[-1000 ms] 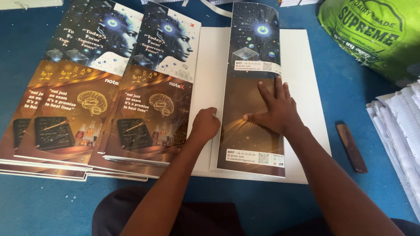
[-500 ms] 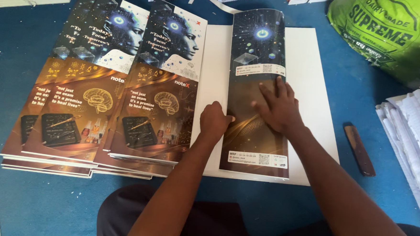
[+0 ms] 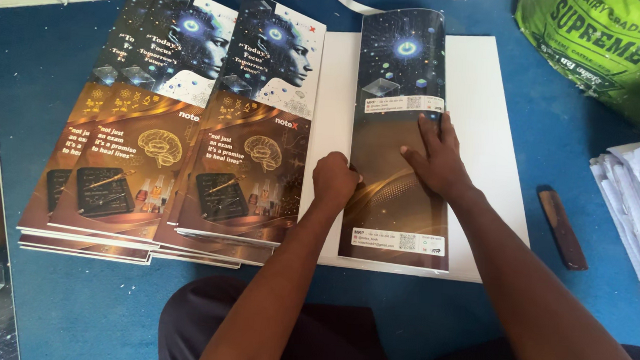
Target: The person inserts printed covers into blank book blocks, aligns them, and uses a stapler to secure the covers to the spines. The person repeats this process for multiple notebooks.
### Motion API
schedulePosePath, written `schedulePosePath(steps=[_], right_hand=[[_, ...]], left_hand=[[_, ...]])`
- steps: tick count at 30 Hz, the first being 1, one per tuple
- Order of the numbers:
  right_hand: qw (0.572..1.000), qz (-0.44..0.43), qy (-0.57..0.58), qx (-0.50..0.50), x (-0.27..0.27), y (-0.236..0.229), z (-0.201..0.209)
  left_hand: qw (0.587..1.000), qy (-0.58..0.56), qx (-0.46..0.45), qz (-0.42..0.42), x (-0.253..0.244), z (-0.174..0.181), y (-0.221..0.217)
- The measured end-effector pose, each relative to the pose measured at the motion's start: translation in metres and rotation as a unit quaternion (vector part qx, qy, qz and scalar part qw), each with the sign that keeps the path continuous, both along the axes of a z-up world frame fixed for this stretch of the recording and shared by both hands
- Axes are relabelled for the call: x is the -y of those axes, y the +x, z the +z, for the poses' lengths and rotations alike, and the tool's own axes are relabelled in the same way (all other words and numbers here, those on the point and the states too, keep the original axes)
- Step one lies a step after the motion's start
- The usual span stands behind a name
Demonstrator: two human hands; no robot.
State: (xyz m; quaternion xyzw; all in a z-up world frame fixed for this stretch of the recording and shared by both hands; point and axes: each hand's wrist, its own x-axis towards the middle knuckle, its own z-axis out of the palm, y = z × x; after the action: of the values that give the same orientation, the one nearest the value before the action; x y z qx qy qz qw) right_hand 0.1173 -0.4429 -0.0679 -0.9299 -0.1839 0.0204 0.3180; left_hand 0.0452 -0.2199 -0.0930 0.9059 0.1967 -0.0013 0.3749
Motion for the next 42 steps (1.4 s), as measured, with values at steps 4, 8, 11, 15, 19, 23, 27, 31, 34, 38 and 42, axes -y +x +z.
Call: schedulePosePath(steps=[4,8,11,15,19,23,27,31,34,38,42], right_hand=[[0.999,-0.019,-0.050,-0.005,-0.004,-0.001,0.002],[0.998,-0.014,-0.058,-0.009,-0.006,-0.003,0.005],[0.997,-0.021,-0.073,-0.020,-0.006,-0.002,0.005],[0.996,-0.028,-0.087,-0.023,-0.008,-0.002,0.004],[0.996,-0.024,-0.090,-0.018,-0.007,-0.002,0.002],[0.995,-0.024,-0.098,-0.012,-0.009,-0.001,0.000],[0.993,-0.031,-0.112,-0.020,-0.010,0.001,-0.002],[0.991,-0.024,-0.132,-0.006,-0.012,0.001,-0.004],[0.987,-0.023,-0.162,-0.001,-0.013,0.000,-0.004],[0.985,-0.026,-0.169,-0.008,-0.014,-0.001,-0.004],[0.983,-0.025,-0.184,-0.005,-0.014,-0.001,-0.004]], left_hand=[[1.000,0.004,-0.001,0.028,0.005,-0.001,0.003],[0.998,0.029,0.033,0.036,0.006,-0.007,0.003],[0.997,0.035,0.065,0.037,0.008,-0.011,0.002],[0.997,0.032,0.059,0.035,0.007,-0.009,0.001],[0.998,0.026,0.044,0.035,0.007,-0.005,0.001],[0.998,0.024,0.046,0.039,0.007,-0.003,0.000],[0.998,0.026,0.034,0.036,0.007,-0.004,0.001],[0.998,0.008,0.051,0.037,0.006,-0.008,0.001],[0.996,0.018,0.080,0.042,0.007,-0.009,0.002],[0.998,0.039,0.025,0.038,0.010,-0.009,0.006],[0.998,0.048,0.029,0.031,0.011,-0.007,0.005]])
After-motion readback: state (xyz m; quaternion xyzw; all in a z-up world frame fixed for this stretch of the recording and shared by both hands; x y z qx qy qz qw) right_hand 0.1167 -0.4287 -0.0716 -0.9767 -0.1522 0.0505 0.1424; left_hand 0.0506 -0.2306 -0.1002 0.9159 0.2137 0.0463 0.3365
